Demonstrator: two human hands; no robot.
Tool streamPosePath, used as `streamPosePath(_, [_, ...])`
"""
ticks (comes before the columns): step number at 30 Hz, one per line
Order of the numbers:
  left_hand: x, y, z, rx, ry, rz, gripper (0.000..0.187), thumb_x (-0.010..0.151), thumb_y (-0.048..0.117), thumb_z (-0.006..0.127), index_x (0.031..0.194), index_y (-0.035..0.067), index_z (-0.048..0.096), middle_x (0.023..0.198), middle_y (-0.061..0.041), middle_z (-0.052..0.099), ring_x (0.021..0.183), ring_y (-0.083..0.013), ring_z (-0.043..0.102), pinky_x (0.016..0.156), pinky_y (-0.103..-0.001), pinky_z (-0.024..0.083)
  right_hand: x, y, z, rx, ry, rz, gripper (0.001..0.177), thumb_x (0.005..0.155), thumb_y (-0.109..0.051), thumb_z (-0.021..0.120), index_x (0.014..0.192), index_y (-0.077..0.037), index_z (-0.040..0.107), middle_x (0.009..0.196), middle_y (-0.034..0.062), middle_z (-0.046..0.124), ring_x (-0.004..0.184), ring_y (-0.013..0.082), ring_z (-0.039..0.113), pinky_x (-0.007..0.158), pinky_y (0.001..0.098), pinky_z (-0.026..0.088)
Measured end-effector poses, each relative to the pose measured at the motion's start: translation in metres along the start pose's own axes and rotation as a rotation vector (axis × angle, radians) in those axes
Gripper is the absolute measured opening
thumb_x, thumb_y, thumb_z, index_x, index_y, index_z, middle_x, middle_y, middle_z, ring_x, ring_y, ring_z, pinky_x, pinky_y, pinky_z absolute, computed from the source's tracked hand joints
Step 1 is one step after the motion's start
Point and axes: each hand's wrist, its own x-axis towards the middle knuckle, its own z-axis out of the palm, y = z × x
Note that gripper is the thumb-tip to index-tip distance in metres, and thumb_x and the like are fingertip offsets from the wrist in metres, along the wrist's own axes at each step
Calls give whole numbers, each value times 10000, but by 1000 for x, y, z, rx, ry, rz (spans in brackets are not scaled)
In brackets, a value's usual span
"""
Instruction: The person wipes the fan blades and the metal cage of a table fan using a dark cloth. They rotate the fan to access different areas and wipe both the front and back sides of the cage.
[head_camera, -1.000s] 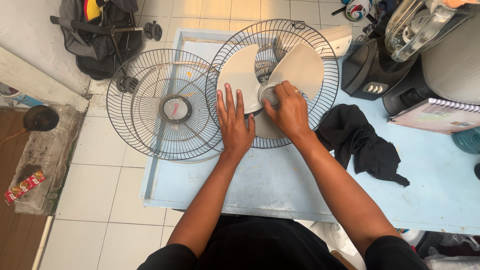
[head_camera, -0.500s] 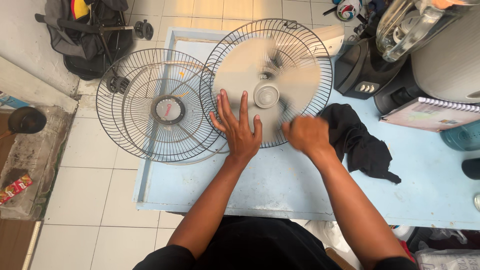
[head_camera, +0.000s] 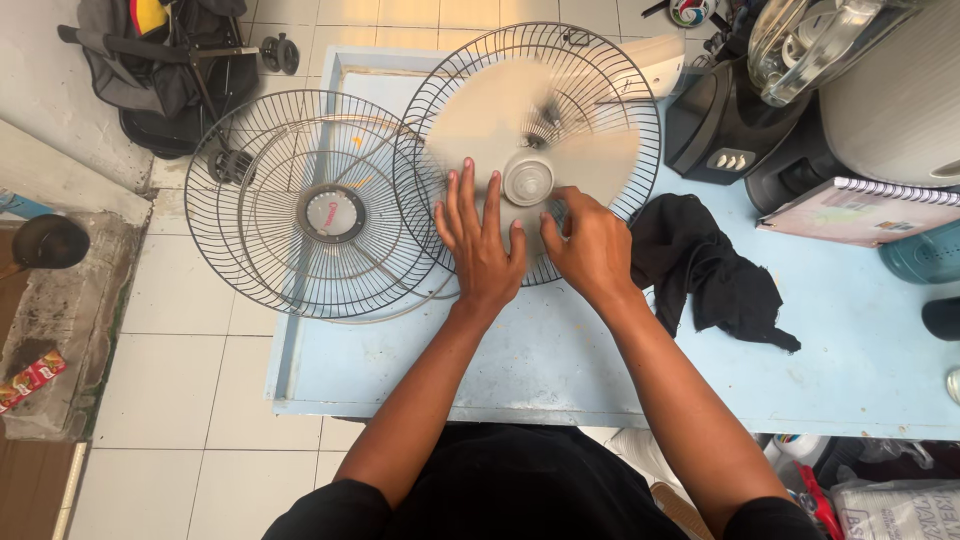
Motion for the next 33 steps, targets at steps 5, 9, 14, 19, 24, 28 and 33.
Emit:
streamPosePath(5, [2,4,2,-17,-13,-4,603,993,251,560,1551,58,438,1696,-195,219,1589,-379,161,1244,-655,91,4,-1,8,-3,13,-45,338,887,-202,749,1190,-60,699,907,124,676,730,283,675,639,420,535])
streamPosePath(9, [2,6,3,17,-17,-8,615,973,225,571,1553,62,449,1697,-175,231,1593,-363,166,1245,-648,74,5,-3,14,-87,171,-188,392,840,-197,781,1196,-62,688,1047,143,617,976,344,639,738,438,542])
streamPosePath(14, [2,4,3,35,-41,-8,621,953,206,587,1542,64,453,1693,-177,230,1586,-374,158,1234,-646,58,8,-1,22,-42,188,-186,417,833,-167,794,1224,-66,686,1085,131,608,1005,343,619,756,436,541])
streamPosePath(19, [-2,2,5,33,-51,8,643,943,192,599,1552,64,439,1699,-186,225,1593,-370,164,1241,-630,80,13,13,30,-35,127,-147,383,805,-199,848,1110,-55,665,1051,144,586,981,358,625,761,449,528])
streamPosePath(24, [-1,0,8,96,-139,22,689,918,183,612,1565,49,414,1704,-157,228,1599,-338,175,1231,-622,59,12,19,36,21,176,-175,404,801,-168,845,1119,-32,637,1072,151,583,978,381,620,803,458,524])
streamPosePath(28, [0,-1,14,91,-184,40,755,900,184,623,1581,36,334,1698,-149,197,1577,-360,159,1219,-642,23,11,19,37,89,160,-139,469,804,-149,834,1226,-41,659,1019,153,581,912,362,625,770,451,517])
streamPosePath(33, [-3,-2,15,-63,-239,6,828,897,135,628,1618,37,235,1712,-166,157,1572,-324,212,1228,-628,46,13,21,42,80,226,-242,433,848,-120,817,1252,-71,671,1018,130,604,936,333,635,803,428,529])
